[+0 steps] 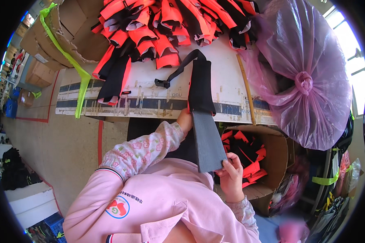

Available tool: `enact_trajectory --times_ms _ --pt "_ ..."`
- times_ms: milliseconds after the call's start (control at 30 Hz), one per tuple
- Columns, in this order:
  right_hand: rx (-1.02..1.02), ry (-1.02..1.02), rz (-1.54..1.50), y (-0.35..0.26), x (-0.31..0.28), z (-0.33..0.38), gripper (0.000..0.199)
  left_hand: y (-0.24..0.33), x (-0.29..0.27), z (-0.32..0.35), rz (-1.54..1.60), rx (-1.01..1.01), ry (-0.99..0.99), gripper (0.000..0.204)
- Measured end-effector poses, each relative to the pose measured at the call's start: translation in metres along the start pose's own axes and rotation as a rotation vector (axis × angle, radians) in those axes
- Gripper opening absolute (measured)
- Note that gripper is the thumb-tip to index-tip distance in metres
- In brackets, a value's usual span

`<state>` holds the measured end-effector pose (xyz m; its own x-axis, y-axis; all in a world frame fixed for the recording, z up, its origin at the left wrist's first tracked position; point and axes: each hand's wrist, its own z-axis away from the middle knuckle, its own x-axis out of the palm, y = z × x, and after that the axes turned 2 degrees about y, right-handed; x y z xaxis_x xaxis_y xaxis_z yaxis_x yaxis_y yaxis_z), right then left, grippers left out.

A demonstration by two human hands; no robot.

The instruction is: The person is assembling or inserting straps into fabric components, likely for life jackets or similar safety gear.

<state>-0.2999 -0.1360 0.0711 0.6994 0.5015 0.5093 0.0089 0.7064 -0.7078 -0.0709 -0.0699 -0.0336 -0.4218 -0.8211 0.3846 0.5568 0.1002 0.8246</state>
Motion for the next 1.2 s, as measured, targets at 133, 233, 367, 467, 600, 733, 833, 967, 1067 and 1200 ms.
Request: enact_trajectory --times_ms 133,233,367,467,600,733,833,967,1067,1200 --pt "-0.124 0.1 0.037 0.004 0.042 -0.014 0.016 -0.021 -0.005 -0.001 0.151 -0.06 -0.147 0.026" --pt "-0.524 0.044 0.715 -0.008 0.049 -0.03 0.033 -0.054 -0.024 -0.014 0.483 -0.182 -0.302 0.041" --pt "-0.962 -0.133 1.501 -0.026 0.068 -0.013 0.059 -0.007 -0.003 0.004 0.407 -0.19 -0.23 0.029" --pt "-0.971 -0.307 1.88 0.001 0.072 -0.021 0.053 0.011 0.009 0.015 0.438 -0.194 -0.3 0.031" --pt "-1.073 -0.231 1.845 0.014 0.075 -0.063 0.044 -0.031 -0.012 0.001 0.129 -0.009 -0.293 0.039" --pt "-0.746 -0.315 1.951 0.004 0.084 -0.095 0.028 -0.031 -0.006 0.005 0.349 0.155 -0.44 0.031" --pt "-0.846 -0.284 2.012 0.013 0.073 -0.13 0.008 -0.023 0.005 0.016 -0.079 0.313 -0.301 0.036" --pt "-0.612 -0.328 1.991 0.006 0.075 -0.158 0.012 -0.021 0.01 0.032 -0.277 0.115 -0.174 0.021" --pt "-0.363 -0.434 1.997 -0.003 0.084 -0.158 0.011 -0.024 0.006 0.029 -0.205 0.04 -0.192 0.017" --pt "-0.781 -0.405 1.901 0.032 0.059 -0.148 0.009 -0.039 0.0 0.029 -0.096 0.076 -0.132 0.02"
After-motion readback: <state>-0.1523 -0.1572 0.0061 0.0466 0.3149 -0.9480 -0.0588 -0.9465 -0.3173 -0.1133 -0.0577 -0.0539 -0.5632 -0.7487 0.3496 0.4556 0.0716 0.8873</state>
